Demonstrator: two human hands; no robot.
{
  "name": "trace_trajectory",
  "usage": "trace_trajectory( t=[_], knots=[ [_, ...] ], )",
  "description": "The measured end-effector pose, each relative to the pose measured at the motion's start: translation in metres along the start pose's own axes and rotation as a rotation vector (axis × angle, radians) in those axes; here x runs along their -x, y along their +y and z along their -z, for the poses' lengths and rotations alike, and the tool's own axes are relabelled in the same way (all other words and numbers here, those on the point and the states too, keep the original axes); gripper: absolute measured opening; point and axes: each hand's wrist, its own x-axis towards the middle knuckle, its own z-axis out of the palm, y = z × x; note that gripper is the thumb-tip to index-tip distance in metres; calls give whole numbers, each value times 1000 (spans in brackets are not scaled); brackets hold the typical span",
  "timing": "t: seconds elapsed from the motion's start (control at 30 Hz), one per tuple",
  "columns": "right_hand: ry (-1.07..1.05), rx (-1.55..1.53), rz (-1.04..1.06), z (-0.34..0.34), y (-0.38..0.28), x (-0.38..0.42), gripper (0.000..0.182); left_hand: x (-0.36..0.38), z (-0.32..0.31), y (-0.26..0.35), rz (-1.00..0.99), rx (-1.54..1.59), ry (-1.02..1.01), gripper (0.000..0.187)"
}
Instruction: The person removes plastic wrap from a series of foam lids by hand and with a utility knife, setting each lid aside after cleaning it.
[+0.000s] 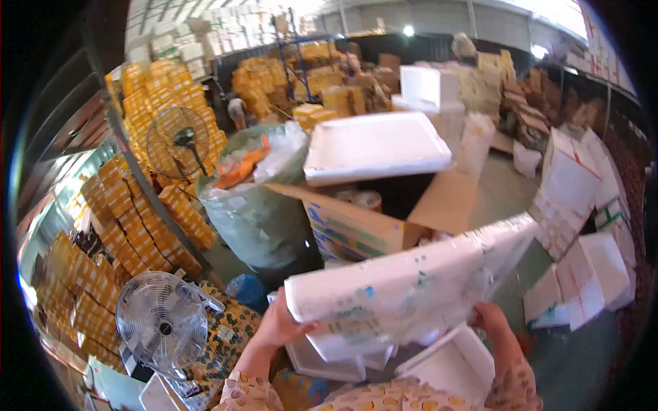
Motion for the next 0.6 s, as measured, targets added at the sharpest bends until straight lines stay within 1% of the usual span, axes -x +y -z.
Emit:
trace_trajectory(
  t=[0.07,0.1,0.13,0.17,0.2,0.23,0.27,0.33,0.37,0.43,0.47,0.53,0.57,0.6],
  knots=[
    [-50,-3,-23,-5,10,-1,26,-4,1,-4,80,-64,-26,74],
    [-35,10,-54,-9,15,-1,27,-4,-5,-12,92,128,-1,69],
    [-27,22,-84,-13,21,1,27,0,-11,-11,160,273,28,63],
    [-3,6,-101,-17,26,4,27,2,-17,-7,160,337,64,61],
    [-80,104,-90,-23,31,6,30,4,-19,-4,159,396,109,60],
    [-162,204,-78,-28,34,6,33,4,-19,0,167,394,90,60],
    [-156,195,-91,-29,36,3,33,5,-19,3,205,397,111,60],
    [-206,849,448,-30,31,-1,43,9,-21,2,249,403,127,61],
    [-203,848,442,-33,24,-3,43,11,-21,-1,270,310,105,62],
    [109,608,568,-49,1,2,51,15,-20,-4,274,122,73,64],
    [107,607,566,-58,-10,8,51,17,-21,-5,276,120,73,64],
    [-185,671,273,-79,-29,23,55,20,-25,-5,249,111,84,65],
    [-296,579,165,-90,-19,21,59,21,-27,-3,251,134,102,66],
    [-295,578,167,-104,-7,21,59,23,-29,0,249,134,102,66]
  ],
)
